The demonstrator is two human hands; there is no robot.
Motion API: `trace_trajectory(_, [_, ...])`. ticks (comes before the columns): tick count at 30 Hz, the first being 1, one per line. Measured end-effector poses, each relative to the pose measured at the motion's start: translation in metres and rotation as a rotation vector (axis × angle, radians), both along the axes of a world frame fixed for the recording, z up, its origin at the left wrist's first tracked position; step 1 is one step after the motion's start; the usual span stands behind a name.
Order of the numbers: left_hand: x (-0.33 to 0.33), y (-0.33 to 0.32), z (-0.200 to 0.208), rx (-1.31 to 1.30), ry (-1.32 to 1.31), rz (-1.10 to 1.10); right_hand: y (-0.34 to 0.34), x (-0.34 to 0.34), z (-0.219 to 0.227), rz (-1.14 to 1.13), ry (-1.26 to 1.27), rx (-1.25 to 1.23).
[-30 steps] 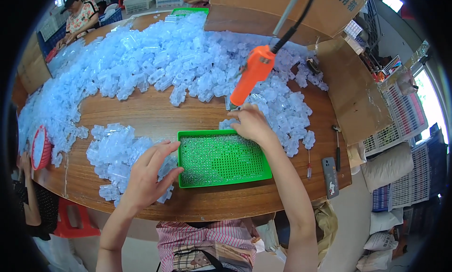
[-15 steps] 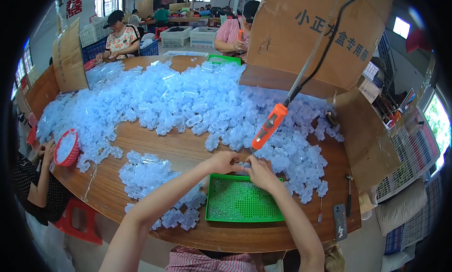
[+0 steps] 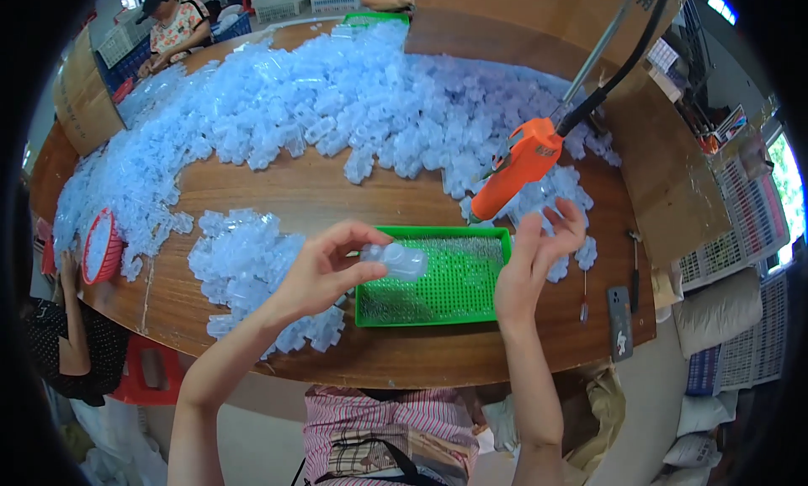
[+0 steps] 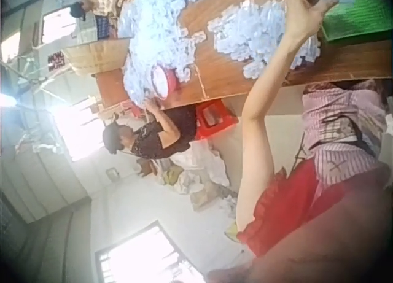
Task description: The person assembles plastic components by picking up screws from a tray and driving them into the parts with an electric screwdriver.
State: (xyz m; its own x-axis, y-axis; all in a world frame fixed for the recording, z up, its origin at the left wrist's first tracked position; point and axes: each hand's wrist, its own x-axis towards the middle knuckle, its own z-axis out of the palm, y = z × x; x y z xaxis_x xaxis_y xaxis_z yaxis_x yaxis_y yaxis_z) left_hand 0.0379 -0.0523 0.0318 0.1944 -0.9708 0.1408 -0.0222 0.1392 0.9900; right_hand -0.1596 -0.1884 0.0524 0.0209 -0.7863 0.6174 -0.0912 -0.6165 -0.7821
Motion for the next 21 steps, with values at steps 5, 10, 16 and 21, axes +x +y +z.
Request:
trace_trajectory(5, [-0.023, 0.033, 0.01, 0.175, 0.228, -0.103, 0.069, -0.027, 0.002, 0.519, 0.28, -0.175])
trace_trajectory(10, [-0.034, 0.044, 0.011, 0.268, 0.414, -0.119, 0.082, -0.038, 0.002, 0.687, 0.622, -0.03])
trace_trajectory(16, [-0.041, 0.054, 0.004, 0.227, 0.415, -0.068, 0.112, -0.026, -0.018, 0.788, 0.032, 0.598])
trace_trajectory(21, [-0.054, 0.061, -0.001, 0.224, 0.513, -0.08, 0.132, -0.021, -0.033, 0.707, 0.09, 0.766])
